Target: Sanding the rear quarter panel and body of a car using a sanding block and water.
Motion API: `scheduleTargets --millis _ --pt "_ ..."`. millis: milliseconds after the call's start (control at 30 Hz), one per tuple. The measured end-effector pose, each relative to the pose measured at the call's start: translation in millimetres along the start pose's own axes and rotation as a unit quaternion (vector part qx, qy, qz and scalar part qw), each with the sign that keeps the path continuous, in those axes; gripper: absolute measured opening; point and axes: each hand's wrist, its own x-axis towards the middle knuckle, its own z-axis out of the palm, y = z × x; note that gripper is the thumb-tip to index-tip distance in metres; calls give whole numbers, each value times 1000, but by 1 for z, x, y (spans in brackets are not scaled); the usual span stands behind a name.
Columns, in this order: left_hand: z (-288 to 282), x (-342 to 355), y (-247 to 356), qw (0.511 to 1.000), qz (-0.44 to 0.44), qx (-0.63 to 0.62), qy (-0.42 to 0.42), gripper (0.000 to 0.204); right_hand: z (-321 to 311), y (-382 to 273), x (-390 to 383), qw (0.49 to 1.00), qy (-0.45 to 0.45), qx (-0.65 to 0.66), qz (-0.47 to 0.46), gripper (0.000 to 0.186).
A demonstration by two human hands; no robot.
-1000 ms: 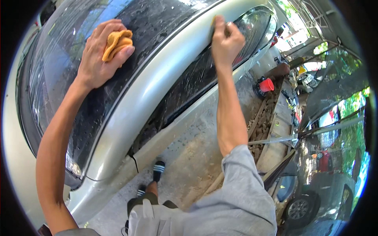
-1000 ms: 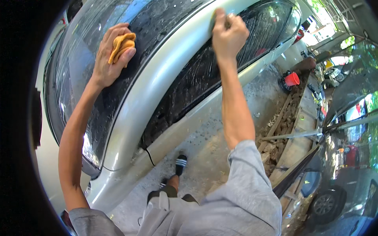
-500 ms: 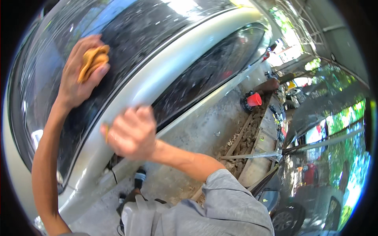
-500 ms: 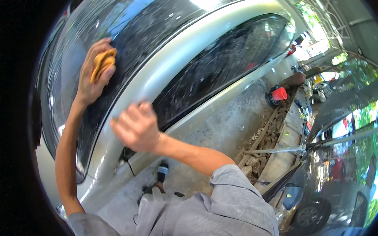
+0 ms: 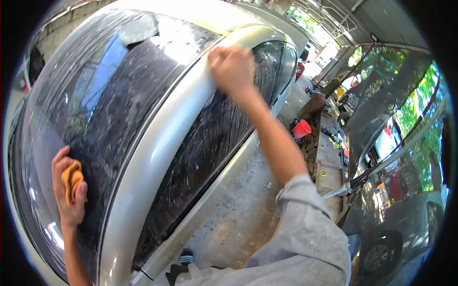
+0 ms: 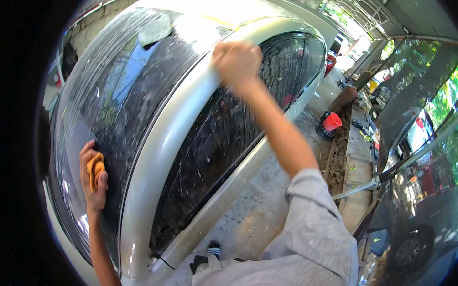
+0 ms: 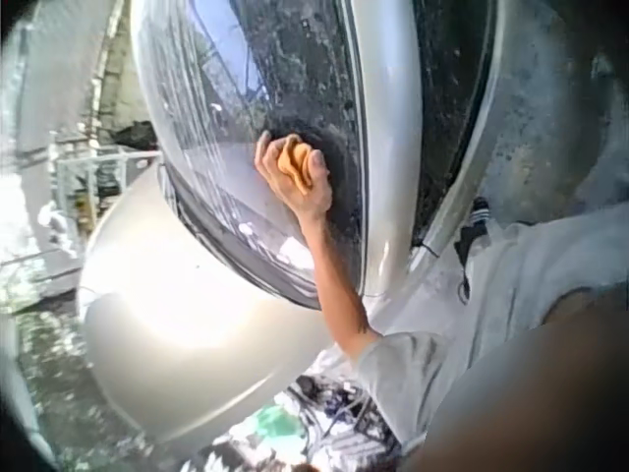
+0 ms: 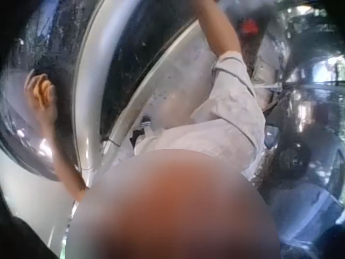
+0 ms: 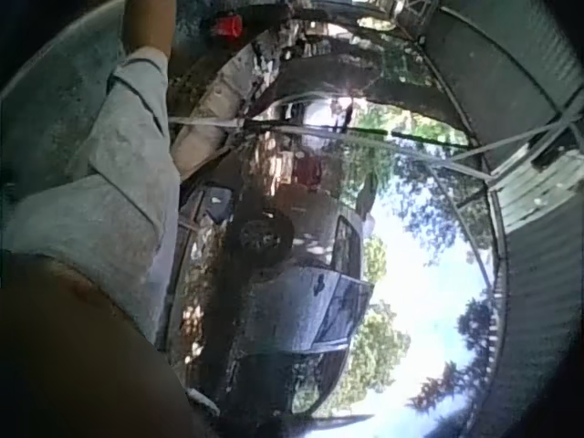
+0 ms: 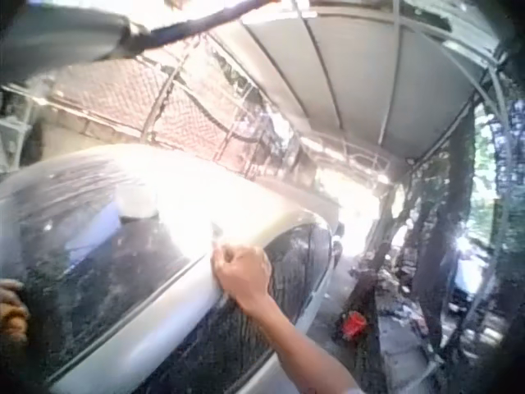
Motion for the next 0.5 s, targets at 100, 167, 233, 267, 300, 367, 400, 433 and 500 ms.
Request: scheduleTargets --millis 100,167,233,267,300,367,400,433,500 --pt "1 -2 -4 999 -7 32 -3 50 -12 28 36 986 -61 -18 153 39" --pt "-3 -10 -2 998 -41 55 16 48 11 -6 -23 975 57 -75 -199 28" --pt "-2 -15 9 993 -80 76 39 47 14 17 -5 986 51 -64 -148 27" --pt "-1 -21 17 986 -135 86 57 45 17 32 5 993 24 -52 -100 25" --pt "6 -26 29 974 -188 83 96 43 24 50 19 998 -1 -39 -52 24" --pt "39 -34 62 965 -224 79 108 38 18 154 89 987 -63 -78 129 25" --pt "52 -35 80 969 -217 94 79 35 11 203 107 983 -44 18 176 30" --pt "79 -9 118 978 -132 82 137 30 18 203 107 983 -39 22 176 30" --pt "116 20 170 979 -92 77 167 41 36 165 98 988 -26 109 104 29"
